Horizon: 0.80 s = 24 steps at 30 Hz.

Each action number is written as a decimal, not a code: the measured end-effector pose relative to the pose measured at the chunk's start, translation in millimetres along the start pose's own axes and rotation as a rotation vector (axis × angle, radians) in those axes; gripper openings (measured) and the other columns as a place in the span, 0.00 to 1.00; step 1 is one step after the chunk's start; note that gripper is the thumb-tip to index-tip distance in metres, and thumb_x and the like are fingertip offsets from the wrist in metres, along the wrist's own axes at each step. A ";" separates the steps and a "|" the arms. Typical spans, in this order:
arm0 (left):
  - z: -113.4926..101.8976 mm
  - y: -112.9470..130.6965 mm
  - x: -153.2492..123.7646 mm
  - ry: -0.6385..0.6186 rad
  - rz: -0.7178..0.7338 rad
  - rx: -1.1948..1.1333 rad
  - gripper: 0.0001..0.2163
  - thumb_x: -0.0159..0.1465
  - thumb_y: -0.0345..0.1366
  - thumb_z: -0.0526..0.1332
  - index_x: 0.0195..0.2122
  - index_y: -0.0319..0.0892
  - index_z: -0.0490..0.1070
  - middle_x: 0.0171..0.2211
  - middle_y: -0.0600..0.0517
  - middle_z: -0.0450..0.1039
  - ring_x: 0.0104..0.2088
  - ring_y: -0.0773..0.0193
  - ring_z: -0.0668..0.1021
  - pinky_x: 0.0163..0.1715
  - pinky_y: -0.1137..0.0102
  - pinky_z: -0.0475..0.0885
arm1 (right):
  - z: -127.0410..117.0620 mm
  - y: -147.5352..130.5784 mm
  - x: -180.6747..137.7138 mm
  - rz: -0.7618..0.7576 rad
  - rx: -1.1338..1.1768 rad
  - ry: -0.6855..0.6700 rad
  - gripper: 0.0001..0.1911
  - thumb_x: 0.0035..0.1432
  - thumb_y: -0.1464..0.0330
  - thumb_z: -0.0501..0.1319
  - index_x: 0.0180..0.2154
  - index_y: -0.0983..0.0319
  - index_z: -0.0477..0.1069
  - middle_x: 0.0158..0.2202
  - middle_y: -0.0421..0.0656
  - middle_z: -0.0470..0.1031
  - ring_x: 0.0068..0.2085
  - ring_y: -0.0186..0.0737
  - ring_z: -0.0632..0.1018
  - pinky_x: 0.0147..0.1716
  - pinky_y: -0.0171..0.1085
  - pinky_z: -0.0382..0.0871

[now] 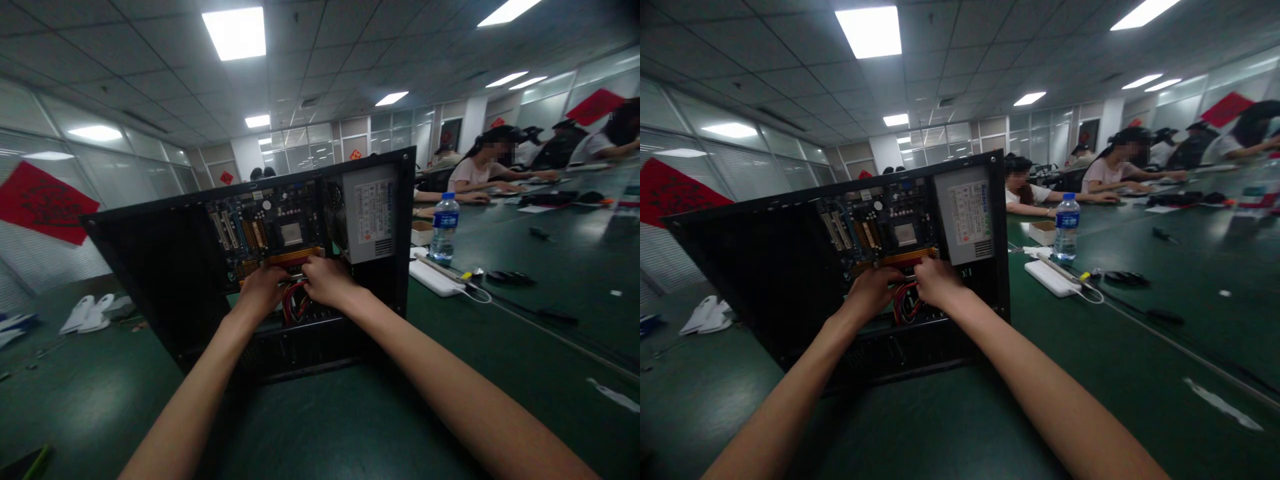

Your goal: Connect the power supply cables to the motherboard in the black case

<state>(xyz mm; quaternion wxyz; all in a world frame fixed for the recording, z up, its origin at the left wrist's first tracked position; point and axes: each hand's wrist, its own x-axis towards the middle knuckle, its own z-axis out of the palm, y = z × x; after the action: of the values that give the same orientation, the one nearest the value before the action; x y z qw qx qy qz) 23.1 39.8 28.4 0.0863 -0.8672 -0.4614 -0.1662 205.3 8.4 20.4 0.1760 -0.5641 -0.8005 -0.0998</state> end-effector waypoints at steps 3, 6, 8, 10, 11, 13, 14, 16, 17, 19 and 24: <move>4.1 -0.9 -0.4 0.028 -0.022 -0.024 0.11 0.67 0.32 0.63 0.48 0.47 0.82 0.51 0.50 0.83 0.53 0.52 0.82 0.54 0.62 0.74 | 2.4 -0.4 -0.1 -0.004 0.005 -0.004 0.15 0.65 0.69 0.59 0.48 0.66 0.80 0.51 0.54 0.78 0.50 0.53 0.81 0.44 0.43 0.75; 3.6 1.5 1.7 -0.002 -0.044 0.001 0.12 0.67 0.31 0.63 0.47 0.48 0.83 0.51 0.50 0.83 0.53 0.48 0.82 0.52 0.59 0.75 | 4.8 0.0 -0.5 0.007 -0.002 -0.003 0.15 0.64 0.70 0.59 0.48 0.66 0.80 0.50 0.54 0.79 0.49 0.54 0.82 0.43 0.44 0.76; 2.0 4.2 2.6 -0.018 -0.055 -0.006 0.12 0.67 0.31 0.63 0.48 0.48 0.83 0.51 0.50 0.82 0.54 0.46 0.81 0.52 0.57 0.76 | 5.7 0.0 -1.4 0.012 -0.006 0.000 0.15 0.63 0.70 0.59 0.48 0.66 0.80 0.50 0.54 0.79 0.49 0.54 0.82 0.42 0.43 0.76; 0.8 6.9 2.4 -0.021 -0.082 -0.017 0.12 0.66 0.31 0.64 0.48 0.48 0.83 0.52 0.49 0.82 0.55 0.45 0.81 0.53 0.56 0.76 | 6.0 -0.5 -2.6 0.007 -0.010 -0.003 0.15 0.64 0.70 0.59 0.48 0.66 0.80 0.50 0.54 0.79 0.48 0.54 0.82 0.42 0.42 0.76; 0.6 7.9 2.1 -0.019 -0.094 -0.022 0.12 0.66 0.32 0.64 0.48 0.48 0.83 0.53 0.49 0.82 0.55 0.45 0.81 0.53 0.56 0.76 | 6.0 -1.0 -3.3 0.003 -0.014 -0.006 0.15 0.64 0.70 0.59 0.48 0.65 0.80 0.50 0.54 0.79 0.48 0.54 0.82 0.42 0.42 0.76; 1.2 9.0 1.2 -0.008 -0.111 -0.026 0.12 0.66 0.33 0.65 0.49 0.48 0.83 0.52 0.50 0.82 0.55 0.45 0.81 0.53 0.56 0.76 | 5.9 -1.8 -4.4 0.000 -0.026 -0.014 0.15 0.64 0.70 0.59 0.48 0.65 0.80 0.50 0.54 0.79 0.48 0.54 0.82 0.42 0.42 0.76; 1.8 9.0 0.8 -0.004 -0.113 -0.024 0.12 0.66 0.33 0.65 0.49 0.48 0.83 0.52 0.50 0.82 0.54 0.45 0.81 0.52 0.56 0.76 | 5.9 -2.1 -4.8 0.003 -0.031 -0.017 0.15 0.64 0.70 0.58 0.48 0.65 0.80 0.50 0.54 0.79 0.48 0.54 0.82 0.42 0.43 0.76; 3.5 8.1 0.3 -0.001 -0.102 -0.014 0.12 0.66 0.32 0.65 0.49 0.47 0.83 0.51 0.50 0.83 0.54 0.46 0.82 0.53 0.56 0.76 | 6.2 -2.3 -5.3 0.009 -0.035 -0.021 0.15 0.64 0.70 0.58 0.47 0.65 0.80 0.50 0.54 0.79 0.48 0.54 0.82 0.42 0.43 0.76; 4.4 7.5 0.2 0.001 -0.094 -0.008 0.12 0.66 0.32 0.64 0.49 0.47 0.83 0.51 0.50 0.83 0.54 0.46 0.82 0.53 0.56 0.76 | 6.3 -2.3 -5.5 0.012 -0.035 -0.023 0.14 0.64 0.70 0.58 0.47 0.65 0.80 0.50 0.54 0.78 0.48 0.54 0.82 0.42 0.43 0.76; 5.7 6.1 0.3 0.000 -0.072 -0.001 0.12 0.66 0.32 0.64 0.48 0.46 0.83 0.52 0.49 0.82 0.54 0.47 0.82 0.54 0.57 0.76 | 6.5 -2.4 -5.8 0.014 -0.036 -0.026 0.14 0.64 0.71 0.59 0.47 0.65 0.80 0.50 0.54 0.78 0.48 0.54 0.82 0.42 0.43 0.76; 6.5 3.8 0.9 -0.016 -0.050 -0.006 0.12 0.66 0.31 0.64 0.48 0.45 0.82 0.53 0.49 0.82 0.54 0.49 0.81 0.54 0.60 0.76 | 4.7 -4.0 -7.2 0.008 -0.034 -0.032 0.14 0.63 0.70 0.59 0.47 0.66 0.80 0.50 0.53 0.79 0.48 0.54 0.82 0.41 0.42 0.75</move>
<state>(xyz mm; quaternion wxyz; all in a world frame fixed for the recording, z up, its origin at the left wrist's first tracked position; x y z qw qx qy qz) 28.1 40.3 22.8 0.0756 -0.8570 -0.4830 -0.1627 202.9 2.4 13.4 0.1539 -0.5716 -0.7993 -0.1038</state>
